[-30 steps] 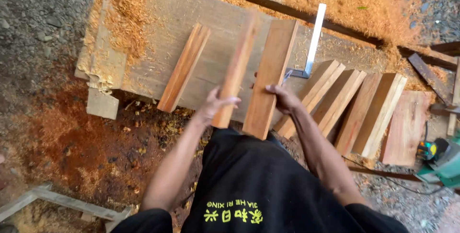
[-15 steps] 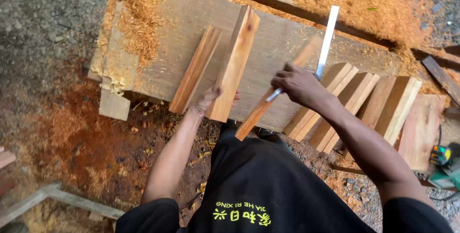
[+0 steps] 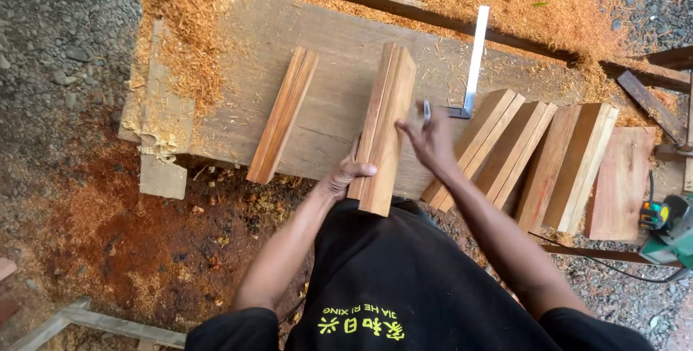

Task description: The person uses a try square and a pen to mark lines on several wooden planks. They measure and draw lines on the wood pieces, then stack them on the workbench.

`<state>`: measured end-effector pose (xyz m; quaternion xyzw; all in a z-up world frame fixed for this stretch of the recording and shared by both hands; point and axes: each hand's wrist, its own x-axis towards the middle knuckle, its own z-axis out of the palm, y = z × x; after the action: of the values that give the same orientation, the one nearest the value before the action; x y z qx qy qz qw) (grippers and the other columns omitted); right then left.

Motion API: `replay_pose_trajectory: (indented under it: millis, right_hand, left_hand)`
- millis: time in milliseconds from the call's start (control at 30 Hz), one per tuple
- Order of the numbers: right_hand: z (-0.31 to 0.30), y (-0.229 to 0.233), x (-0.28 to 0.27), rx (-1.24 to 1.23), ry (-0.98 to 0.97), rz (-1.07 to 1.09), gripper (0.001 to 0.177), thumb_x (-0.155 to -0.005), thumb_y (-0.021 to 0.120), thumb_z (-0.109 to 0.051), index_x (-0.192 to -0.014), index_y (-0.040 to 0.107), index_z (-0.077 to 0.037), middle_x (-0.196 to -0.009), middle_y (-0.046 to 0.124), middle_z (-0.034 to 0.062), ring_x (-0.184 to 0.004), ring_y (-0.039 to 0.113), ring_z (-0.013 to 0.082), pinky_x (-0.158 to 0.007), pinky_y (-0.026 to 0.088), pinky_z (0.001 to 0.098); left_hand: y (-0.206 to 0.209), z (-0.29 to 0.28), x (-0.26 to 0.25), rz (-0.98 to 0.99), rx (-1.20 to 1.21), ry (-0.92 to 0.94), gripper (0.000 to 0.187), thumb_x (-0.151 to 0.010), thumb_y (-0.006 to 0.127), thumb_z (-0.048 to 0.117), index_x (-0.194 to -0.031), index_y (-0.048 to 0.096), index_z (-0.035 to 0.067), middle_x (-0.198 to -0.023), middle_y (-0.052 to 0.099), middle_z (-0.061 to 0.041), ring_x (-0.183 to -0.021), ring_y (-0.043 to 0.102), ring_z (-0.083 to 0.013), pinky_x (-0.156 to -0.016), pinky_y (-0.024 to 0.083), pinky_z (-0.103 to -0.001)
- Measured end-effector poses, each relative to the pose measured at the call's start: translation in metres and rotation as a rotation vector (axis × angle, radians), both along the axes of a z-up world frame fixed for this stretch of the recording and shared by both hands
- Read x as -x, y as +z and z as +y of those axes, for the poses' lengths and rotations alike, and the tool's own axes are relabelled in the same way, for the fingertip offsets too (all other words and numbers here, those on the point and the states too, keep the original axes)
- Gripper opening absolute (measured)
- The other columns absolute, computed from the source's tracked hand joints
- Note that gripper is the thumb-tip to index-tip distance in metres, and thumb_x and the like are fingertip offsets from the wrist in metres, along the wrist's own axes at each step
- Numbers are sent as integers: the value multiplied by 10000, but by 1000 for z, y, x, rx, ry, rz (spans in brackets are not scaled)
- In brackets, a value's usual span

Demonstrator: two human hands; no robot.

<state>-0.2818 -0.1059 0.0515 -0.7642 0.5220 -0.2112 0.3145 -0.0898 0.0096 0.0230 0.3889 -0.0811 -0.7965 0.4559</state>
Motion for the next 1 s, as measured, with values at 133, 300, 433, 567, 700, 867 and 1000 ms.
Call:
replay_pose_trajectory:
  millis: [133,300,433,567,700,867,1000]
  right_hand:
    - [42,-44,-16,-734,-406,-381,503,-966,705,-506,-1159,648,-46,-905,600,74,-831,599,195,-677,460,312]
    - [41,-124,-19,-1078,-571,-641,489,-955,743,-465,-1160,594,-46,-1040,507,19,-917,536,147,-666,420,251]
    - [61,-168,-23,-1091,-542,-649,281,-978,729,-343,-1055,626,-93,-873,547,-22,-804,564,134,-669,457,253]
    - [75,-164,-20,-1024,-522,-617,205,-1005,686,-279,-1074,653,-89,-816,578,-49,-708,594,78,-659,491,203]
    - [65,-103,-43,-954,-502,-571,179,-980,724,-249,-1083,702,-104,-766,579,-62,-631,538,29,-604,462,168]
    - [58,-120,-39,-901,-442,-453,312,-910,821,-260,-1132,729,-63,-710,562,-63,-558,426,9,-510,350,170]
    - [43,-131,-33,-782,-318,-342,204,-926,786,-282,-831,729,-110,-534,455,-45,-454,398,35,-436,304,198]
  left_hand:
    - [-16,-15,15,-144,19,18,1184,-652,885,133,-1619,203,185,-1537,346,-273,-1408,345,-474,-1171,301,-598]
    - [-48,-16,14,-522,144,-54,1070,-712,871,131,-1618,306,217,-1592,350,-231,-1496,260,-426,-1225,214,-579]
    - [-72,1,14,-826,283,-89,833,-898,736,311,-1614,334,172,-1602,338,-264,-1490,263,-479,-1229,196,-600]
    - [-90,13,19,-926,316,-42,819,-891,745,278,-1610,351,276,-1529,418,-271,-1442,363,-479,-1203,272,-596]
    - [-96,24,16,-852,268,-55,811,-895,718,250,-1611,340,303,-1519,409,-297,-1444,356,-498,-1199,265,-610]
    - [-104,27,20,-1208,83,-226,670,-1010,568,243,-1623,316,338,-1632,288,-264,-1525,204,-473,-1151,213,-696]
    - [-68,6,32,-1288,99,-303,1092,-765,851,396,-1624,234,124,-1574,345,-325,-1455,353,-503,-1110,331,-687]
